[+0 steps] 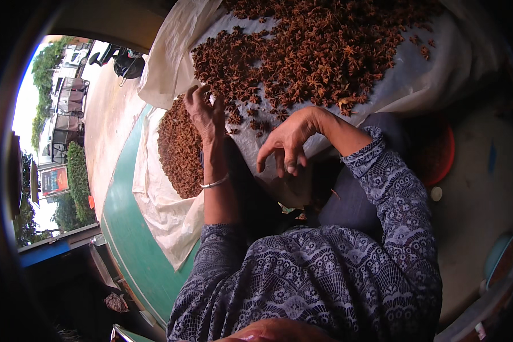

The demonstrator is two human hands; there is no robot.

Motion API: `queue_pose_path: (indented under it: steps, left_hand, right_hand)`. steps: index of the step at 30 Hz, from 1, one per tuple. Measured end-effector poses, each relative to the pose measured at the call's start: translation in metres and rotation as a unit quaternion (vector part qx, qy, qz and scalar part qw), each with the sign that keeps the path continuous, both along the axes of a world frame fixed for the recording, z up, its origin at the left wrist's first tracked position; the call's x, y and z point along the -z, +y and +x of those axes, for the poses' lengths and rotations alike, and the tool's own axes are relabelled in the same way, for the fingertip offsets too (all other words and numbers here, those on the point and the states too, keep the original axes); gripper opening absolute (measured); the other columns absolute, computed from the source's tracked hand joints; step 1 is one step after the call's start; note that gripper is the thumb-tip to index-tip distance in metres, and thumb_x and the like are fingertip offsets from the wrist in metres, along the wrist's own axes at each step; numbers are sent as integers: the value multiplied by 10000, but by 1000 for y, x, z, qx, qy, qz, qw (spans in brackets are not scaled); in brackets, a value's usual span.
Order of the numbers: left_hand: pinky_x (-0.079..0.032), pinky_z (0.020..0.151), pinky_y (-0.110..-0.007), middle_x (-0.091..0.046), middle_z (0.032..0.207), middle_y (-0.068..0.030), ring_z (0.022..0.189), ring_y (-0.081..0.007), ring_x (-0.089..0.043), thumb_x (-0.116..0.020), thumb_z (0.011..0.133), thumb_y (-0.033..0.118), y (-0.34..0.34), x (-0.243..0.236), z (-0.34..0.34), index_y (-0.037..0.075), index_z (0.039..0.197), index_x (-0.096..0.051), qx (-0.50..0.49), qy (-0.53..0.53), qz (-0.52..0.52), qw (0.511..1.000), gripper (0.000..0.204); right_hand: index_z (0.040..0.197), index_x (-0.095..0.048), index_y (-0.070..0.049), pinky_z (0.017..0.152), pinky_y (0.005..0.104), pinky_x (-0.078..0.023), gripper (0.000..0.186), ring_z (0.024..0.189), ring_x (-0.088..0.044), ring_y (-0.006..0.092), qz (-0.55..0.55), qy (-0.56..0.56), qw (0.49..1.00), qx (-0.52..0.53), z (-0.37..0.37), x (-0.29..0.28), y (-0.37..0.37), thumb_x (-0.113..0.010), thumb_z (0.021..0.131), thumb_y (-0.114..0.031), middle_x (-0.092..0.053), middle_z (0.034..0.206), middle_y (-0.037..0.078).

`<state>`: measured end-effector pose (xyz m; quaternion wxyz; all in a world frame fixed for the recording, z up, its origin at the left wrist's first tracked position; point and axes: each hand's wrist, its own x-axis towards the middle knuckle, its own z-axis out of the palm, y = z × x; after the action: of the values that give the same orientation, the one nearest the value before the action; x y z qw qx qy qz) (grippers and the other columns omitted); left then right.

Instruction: The person sits on the floor and uses both hands to pick up star anise from a large pile on a white sack, removing stems and debris before placing the cleaned pieces into a separate pile.

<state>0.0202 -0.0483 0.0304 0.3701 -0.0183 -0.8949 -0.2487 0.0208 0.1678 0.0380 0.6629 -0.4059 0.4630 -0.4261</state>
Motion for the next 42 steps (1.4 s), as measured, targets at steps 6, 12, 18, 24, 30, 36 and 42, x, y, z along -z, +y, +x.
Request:
queue_pose_path:
  steps: [6,12,18,24,30,36,42]
  left_hand:
    - [-349,731,-439,-607,852,-91,866,-250,-584,-599,755,163,54,38,1,96,769,-670,58,-269,-158,948,98]
    - [-332,760,-455,-595,854,-115,867,-287,-576,-580,730,144,61,54,-14,79,770,-665,74,-243,-199,946,114]
    - [-470,664,-413,-567,799,-135,791,-339,-585,-633,713,123,37,27,-21,39,764,-588,217,-202,-40,954,108]
    - [-449,556,-418,-552,837,-151,657,-329,-582,-601,783,158,37,2,-6,38,823,-521,159,-147,-192,957,149]
    - [-460,516,-294,-637,708,-74,616,-135,-594,-588,880,140,14,-19,1,-6,900,-670,354,-526,198,748,169]
    - [-441,728,-399,-566,891,-76,909,-289,-553,-591,753,109,46,42,-12,76,969,-624,219,-183,-146,947,220]
    - [-375,742,-428,-571,871,-68,918,-283,-540,-611,751,123,44,51,-13,93,842,-560,192,-146,-124,962,109]
  right_hand:
    - [932,-606,34,502,271,-502,168,593,-635,141,92,263,839,467,-44,10,18,-577,816,-85,-653,747,95]
    - [922,-606,17,539,332,-481,198,613,-636,194,27,432,705,562,-49,32,11,-628,852,-168,-623,674,137]
    - [830,-606,12,522,339,-431,261,554,-564,169,-4,453,714,533,-58,46,-12,-607,881,-244,-575,622,120]
    - [649,-539,-3,476,342,-367,272,502,-485,130,-52,535,674,507,-48,31,-20,-557,864,-169,-499,530,68]
    - [910,-612,-18,622,295,-508,132,676,-605,145,-15,437,668,602,-60,23,16,-614,840,-130,-635,844,74]
    - [843,-642,-27,705,447,-499,231,779,-632,366,107,610,648,442,-41,29,-3,-636,740,-233,-649,845,172]
    - [866,-603,-16,676,452,-497,149,786,-626,349,57,680,609,404,-31,45,-5,-620,736,-86,-631,815,152]
